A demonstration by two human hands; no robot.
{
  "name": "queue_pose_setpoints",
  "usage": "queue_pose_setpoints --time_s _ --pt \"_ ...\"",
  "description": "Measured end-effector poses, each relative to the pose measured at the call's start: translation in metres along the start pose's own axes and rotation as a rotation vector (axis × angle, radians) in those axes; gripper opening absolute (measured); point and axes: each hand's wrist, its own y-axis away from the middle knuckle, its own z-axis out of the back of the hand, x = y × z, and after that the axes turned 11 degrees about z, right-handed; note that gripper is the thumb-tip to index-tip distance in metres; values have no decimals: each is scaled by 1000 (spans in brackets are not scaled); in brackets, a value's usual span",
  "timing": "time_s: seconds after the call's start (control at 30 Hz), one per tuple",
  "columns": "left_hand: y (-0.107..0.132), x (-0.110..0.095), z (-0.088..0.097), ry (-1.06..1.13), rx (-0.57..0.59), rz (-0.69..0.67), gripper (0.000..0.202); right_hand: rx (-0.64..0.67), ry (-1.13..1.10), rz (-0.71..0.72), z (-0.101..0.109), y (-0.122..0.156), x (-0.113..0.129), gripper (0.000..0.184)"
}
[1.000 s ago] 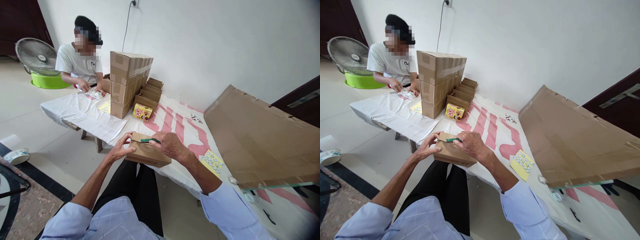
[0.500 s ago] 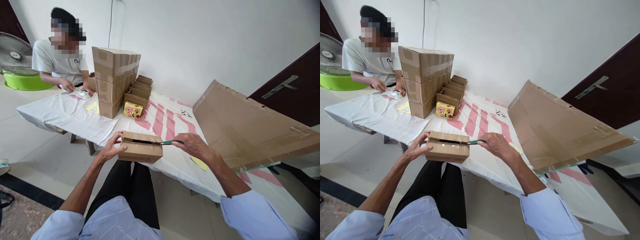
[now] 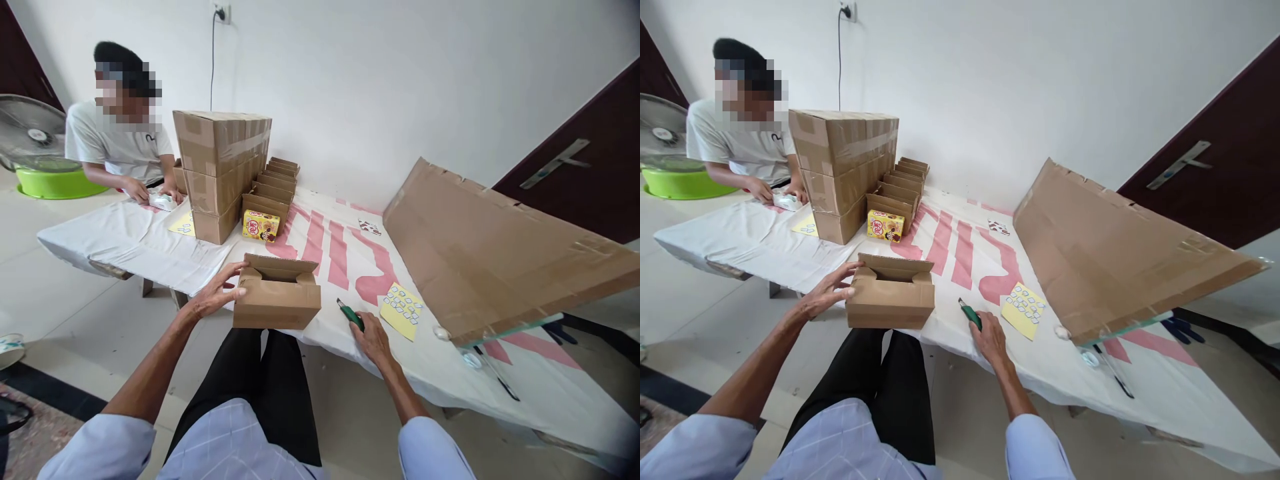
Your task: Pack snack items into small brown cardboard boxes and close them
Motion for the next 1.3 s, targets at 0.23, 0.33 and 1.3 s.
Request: queue_pose_setpoints --time_s 0.23,0.33,1.3 --pt "-9 1 -1 55 -30 19 73 -242 -302 252 32 -62 78 30" --pt "-10 2 -2 50 -5 29 75 -142 -383 415 48 -91 123 30" --pt "-10 -5 -5 -98 -42 32 85 -252 -440 569 44 -72 172 23"
